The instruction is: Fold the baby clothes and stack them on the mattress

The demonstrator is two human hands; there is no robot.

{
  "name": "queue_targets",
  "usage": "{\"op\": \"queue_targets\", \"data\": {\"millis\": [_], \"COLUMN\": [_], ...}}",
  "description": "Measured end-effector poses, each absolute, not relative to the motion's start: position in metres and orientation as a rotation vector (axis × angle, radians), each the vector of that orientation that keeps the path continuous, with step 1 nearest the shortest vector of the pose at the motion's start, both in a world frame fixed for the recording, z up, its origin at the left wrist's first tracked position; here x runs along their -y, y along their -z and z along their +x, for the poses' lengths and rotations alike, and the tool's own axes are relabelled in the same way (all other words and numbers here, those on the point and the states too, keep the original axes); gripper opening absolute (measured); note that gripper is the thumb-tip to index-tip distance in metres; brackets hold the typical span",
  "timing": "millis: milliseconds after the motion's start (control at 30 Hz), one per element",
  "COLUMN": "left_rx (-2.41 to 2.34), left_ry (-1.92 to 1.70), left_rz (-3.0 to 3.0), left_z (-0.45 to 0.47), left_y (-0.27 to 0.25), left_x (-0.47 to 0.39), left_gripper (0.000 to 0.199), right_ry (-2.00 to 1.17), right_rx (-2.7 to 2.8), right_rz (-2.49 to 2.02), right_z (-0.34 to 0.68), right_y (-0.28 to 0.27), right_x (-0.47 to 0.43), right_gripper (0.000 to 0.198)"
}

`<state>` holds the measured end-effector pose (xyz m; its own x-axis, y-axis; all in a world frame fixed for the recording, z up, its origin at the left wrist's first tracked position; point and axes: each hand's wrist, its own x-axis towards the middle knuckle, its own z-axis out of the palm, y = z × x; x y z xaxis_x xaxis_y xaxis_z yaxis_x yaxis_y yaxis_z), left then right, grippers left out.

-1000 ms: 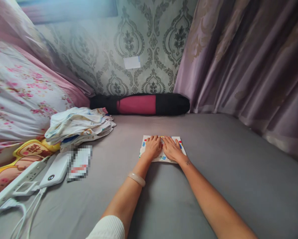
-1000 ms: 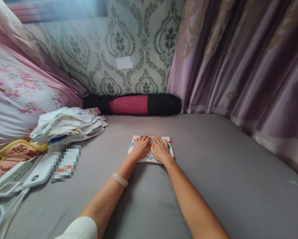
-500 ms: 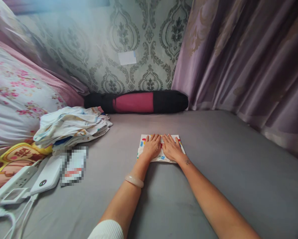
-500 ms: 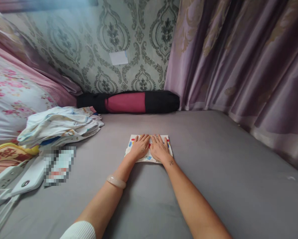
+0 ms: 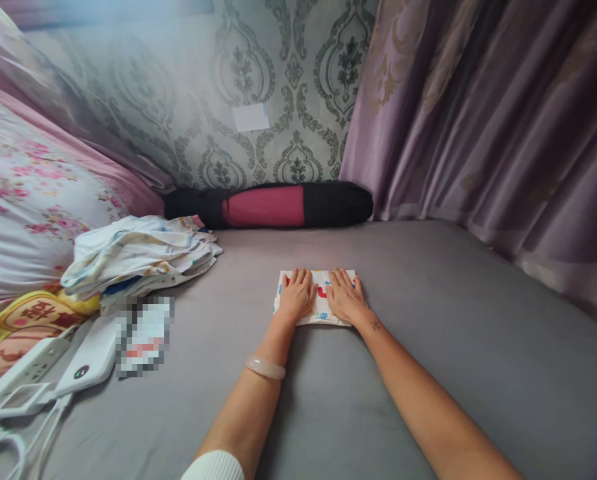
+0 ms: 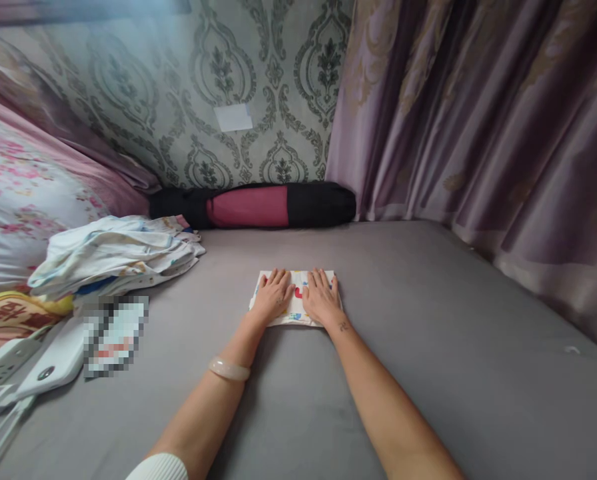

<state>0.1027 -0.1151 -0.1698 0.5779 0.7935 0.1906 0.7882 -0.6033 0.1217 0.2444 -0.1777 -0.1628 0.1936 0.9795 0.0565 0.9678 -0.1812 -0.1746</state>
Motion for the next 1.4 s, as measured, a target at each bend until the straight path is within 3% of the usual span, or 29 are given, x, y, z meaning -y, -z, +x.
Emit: {"op": "queue_targets", "data": {"millis": [1133, 1400], "left_rx": [-1.596, -1.527], "left_ry": [-0.251, -0.156], "left_rz": [2.518, 2.494], "left_z": [0.075, 0.068], "left_y": [0.159, 0.168], "left_x": [0.104, 0.097], "left_gripper": [0.06, 0.06], "right_ry": [-0.025, -0.156], "right_rx": [1.747, 1.797], "right_rz": [-2.397, -2.442], "right_z": [0.27, 0.279], "right_y": [0.162, 0.169], "right_x": [0.187, 0.187], "right_gripper": [0.06, 0.063]}}
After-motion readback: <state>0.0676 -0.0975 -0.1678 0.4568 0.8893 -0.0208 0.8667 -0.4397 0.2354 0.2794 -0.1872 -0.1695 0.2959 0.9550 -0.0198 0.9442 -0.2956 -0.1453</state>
